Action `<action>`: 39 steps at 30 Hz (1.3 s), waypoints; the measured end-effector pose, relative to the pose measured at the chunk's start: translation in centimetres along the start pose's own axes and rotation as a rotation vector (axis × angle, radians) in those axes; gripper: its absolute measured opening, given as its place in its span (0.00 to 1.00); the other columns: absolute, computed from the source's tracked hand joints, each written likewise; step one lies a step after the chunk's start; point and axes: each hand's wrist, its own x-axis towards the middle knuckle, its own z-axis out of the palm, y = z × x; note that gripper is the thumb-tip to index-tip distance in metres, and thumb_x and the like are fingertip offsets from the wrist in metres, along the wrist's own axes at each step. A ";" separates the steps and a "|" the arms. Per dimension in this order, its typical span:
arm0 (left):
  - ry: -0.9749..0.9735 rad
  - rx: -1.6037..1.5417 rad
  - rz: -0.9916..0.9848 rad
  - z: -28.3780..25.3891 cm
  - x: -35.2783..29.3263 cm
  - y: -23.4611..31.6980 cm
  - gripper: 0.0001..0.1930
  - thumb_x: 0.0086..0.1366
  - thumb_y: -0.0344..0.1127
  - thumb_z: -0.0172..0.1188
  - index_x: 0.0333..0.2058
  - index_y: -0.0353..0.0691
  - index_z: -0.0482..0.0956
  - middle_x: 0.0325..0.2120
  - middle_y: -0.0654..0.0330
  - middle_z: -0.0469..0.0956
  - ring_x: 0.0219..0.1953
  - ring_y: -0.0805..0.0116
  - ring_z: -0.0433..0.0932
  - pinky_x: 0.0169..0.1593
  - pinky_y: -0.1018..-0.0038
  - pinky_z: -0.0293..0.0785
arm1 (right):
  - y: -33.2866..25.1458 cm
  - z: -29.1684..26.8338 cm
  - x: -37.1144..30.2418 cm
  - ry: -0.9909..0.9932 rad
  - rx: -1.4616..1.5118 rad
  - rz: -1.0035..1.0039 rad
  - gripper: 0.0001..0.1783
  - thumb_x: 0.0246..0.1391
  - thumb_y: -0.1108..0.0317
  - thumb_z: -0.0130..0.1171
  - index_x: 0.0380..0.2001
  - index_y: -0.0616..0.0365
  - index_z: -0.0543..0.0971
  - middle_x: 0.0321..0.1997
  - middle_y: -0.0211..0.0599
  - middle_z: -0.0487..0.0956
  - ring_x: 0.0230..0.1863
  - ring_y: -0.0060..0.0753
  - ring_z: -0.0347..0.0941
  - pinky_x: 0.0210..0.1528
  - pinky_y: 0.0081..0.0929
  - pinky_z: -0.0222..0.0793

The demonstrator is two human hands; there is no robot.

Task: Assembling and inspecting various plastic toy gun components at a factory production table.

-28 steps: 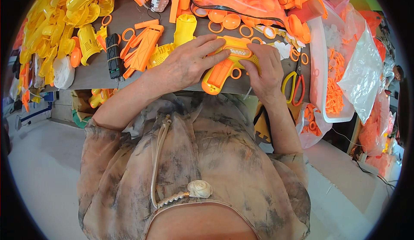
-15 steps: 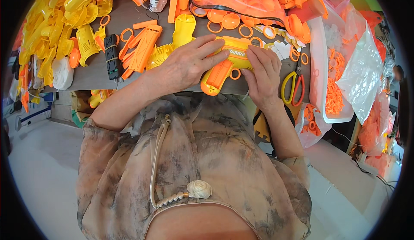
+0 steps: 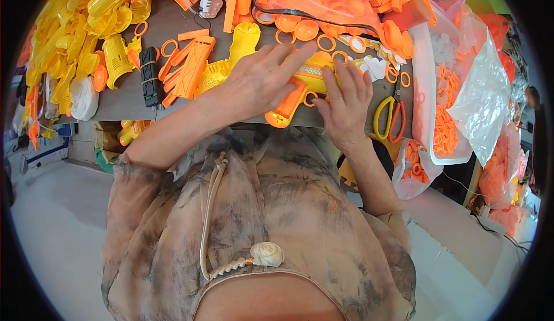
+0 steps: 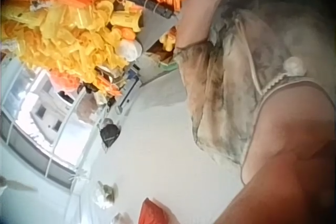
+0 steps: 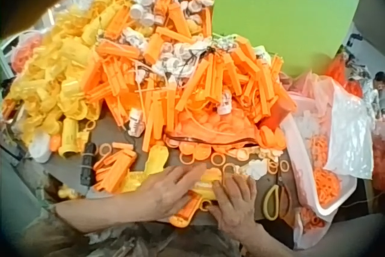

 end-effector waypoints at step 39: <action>-0.097 0.030 -0.039 0.9 0.5 1.8 0.25 0.49 0.36 0.65 0.49 0.43 0.74 0.53 0.52 0.67 0.55 0.55 0.65 0.54 0.62 0.63 | 7.4 -2.8 7.6 0.079 0.444 0.365 0.11 0.53 0.71 0.56 0.40 0.62 0.77 0.37 0.40 0.79 0.37 0.32 0.76 0.41 0.26 0.70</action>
